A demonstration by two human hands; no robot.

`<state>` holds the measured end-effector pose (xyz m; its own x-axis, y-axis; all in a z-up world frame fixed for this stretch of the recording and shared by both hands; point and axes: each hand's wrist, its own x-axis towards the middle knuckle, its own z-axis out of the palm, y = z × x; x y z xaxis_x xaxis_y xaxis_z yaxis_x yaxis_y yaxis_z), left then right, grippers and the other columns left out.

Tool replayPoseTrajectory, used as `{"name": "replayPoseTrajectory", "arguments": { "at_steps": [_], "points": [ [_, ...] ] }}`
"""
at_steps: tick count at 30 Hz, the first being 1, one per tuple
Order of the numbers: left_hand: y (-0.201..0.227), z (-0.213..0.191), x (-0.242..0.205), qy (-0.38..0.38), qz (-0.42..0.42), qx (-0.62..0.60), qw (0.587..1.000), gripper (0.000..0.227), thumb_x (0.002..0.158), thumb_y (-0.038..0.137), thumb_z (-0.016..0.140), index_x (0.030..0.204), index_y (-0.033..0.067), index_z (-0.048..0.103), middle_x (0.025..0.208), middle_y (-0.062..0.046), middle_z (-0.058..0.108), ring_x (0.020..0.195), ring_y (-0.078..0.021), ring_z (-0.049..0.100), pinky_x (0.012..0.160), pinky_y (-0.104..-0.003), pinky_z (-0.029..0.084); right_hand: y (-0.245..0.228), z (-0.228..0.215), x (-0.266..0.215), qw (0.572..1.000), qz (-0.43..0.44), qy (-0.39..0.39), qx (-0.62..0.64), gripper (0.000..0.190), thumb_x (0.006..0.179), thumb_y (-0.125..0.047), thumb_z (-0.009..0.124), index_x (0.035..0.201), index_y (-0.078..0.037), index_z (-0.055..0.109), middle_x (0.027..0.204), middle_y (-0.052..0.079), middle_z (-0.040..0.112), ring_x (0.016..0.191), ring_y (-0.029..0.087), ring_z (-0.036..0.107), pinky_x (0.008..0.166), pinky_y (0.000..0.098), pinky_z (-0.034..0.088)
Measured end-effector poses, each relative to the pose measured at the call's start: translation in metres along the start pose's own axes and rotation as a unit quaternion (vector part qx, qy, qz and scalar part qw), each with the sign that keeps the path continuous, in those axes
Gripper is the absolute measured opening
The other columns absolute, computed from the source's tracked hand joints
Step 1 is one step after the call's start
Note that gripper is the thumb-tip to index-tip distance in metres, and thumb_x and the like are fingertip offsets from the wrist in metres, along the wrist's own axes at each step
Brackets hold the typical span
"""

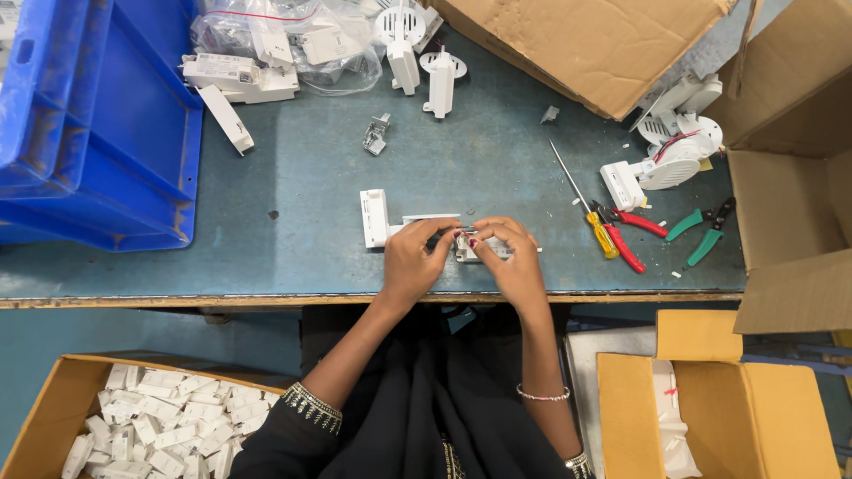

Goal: The person assembles white plastic electrical components on a blue workbench. They use pliers to strip wires and a screwdriver to secure parts, then place the assembled units into a cardboard box.

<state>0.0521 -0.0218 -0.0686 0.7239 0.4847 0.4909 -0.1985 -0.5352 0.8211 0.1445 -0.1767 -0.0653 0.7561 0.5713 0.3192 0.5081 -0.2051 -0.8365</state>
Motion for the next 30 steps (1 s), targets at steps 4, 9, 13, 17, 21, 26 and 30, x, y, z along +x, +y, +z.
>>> {"name": "replayPoseTrajectory", "arguments": {
  "at_steps": [4, 9, 13, 17, 21, 26, 30],
  "points": [
    [0.001, -0.002, 0.000, -0.008, 0.002, -0.004, 1.000, 0.012, 0.089, 0.012, 0.075, 0.099, 0.0062, 0.076, 0.090, -0.008, 0.076, 0.080, -0.0232, 0.073, 0.068, -0.035, 0.054, -0.006, -0.004, 0.001, 0.981, 0.114, -0.021, 0.152, 0.024, 0.089, -0.009, 0.069, 0.114, -0.008, 0.069, 0.114, 0.008, 0.068, 0.107, 0.016, 0.064, 0.096, 0.0318, 0.050],
    [0.003, -0.003, 0.000, -0.020, -0.003, -0.005, 1.000, 0.011, 0.089, 0.013, 0.074, 0.098, 0.0066, 0.075, 0.088, -0.007, 0.076, 0.079, -0.0231, 0.073, 0.064, -0.034, 0.054, -0.013, 0.005, 0.005, 0.987, 0.033, -0.006, 0.160, 0.017, 0.089, -0.005, 0.071, 0.106, -0.004, 0.072, 0.123, 0.009, 0.066, 0.121, 0.017, 0.059, 0.107, 0.0315, 0.043],
    [0.002, -0.001, 0.000, -0.008, 0.027, 0.021, 0.999, 0.011, 0.090, 0.014, 0.074, 0.099, 0.0070, 0.074, 0.091, -0.007, 0.076, 0.081, -0.0239, 0.073, 0.067, -0.034, 0.057, -0.015, 0.014, 0.009, 0.993, 0.028, 0.042, 0.108, 0.009, 0.087, -0.006, 0.074, 0.095, -0.004, 0.074, 0.116, 0.008, 0.070, 0.117, 0.019, 0.063, 0.105, 0.0330, 0.046],
    [0.000, 0.001, -0.001, -0.005, 0.044, 0.056, 0.997, 0.011, 0.093, 0.015, 0.073, 0.100, 0.0075, 0.075, 0.094, -0.008, 0.077, 0.084, -0.0253, 0.074, 0.069, -0.036, 0.058, -0.026, 0.021, 0.006, 0.993, -0.030, 0.113, -0.009, 0.008, 0.087, -0.007, 0.077, 0.092, -0.004, 0.072, 0.104, 0.008, 0.072, 0.107, 0.023, 0.062, 0.099, 0.0360, 0.046],
    [0.001, 0.002, -0.001, 0.019, 0.081, 0.068, 0.994, 0.011, 0.093, 0.014, 0.073, 0.102, 0.0073, 0.075, 0.097, -0.008, 0.077, 0.088, -0.0253, 0.075, 0.073, -0.035, 0.059, -0.043, 0.023, 0.002, 0.982, -0.070, 0.154, -0.089, 0.008, 0.084, -0.003, 0.078, 0.091, -0.003, 0.073, 0.100, 0.008, 0.072, 0.102, 0.025, 0.062, 0.095, 0.0388, 0.043],
    [0.001, 0.002, -0.002, -0.002, 0.040, 0.060, 0.997, 0.012, 0.093, 0.014, 0.073, 0.102, 0.0056, 0.075, 0.093, -0.009, 0.077, 0.083, -0.0262, 0.074, 0.070, -0.036, 0.058, -0.046, 0.009, 0.000, 0.993, -0.055, 0.095, -0.043, 0.010, 0.084, -0.003, 0.077, 0.094, -0.004, 0.075, 0.100, 0.007, 0.071, 0.101, 0.023, 0.062, 0.091, 0.0337, 0.048],
    [0.002, 0.003, -0.002, -0.010, 0.002, 0.008, 1.000, 0.015, 0.095, 0.010, 0.070, 0.108, 0.0041, 0.072, 0.097, -0.011, 0.075, 0.084, -0.0252, 0.075, 0.066, -0.034, 0.059, -0.039, 0.015, -0.003, 0.994, -0.026, 0.104, 0.009, 0.007, 0.086, 0.000, 0.074, 0.093, -0.002, 0.074, 0.100, 0.008, 0.070, 0.100, 0.021, 0.063, 0.090, 0.0328, 0.049]
  ]
}}
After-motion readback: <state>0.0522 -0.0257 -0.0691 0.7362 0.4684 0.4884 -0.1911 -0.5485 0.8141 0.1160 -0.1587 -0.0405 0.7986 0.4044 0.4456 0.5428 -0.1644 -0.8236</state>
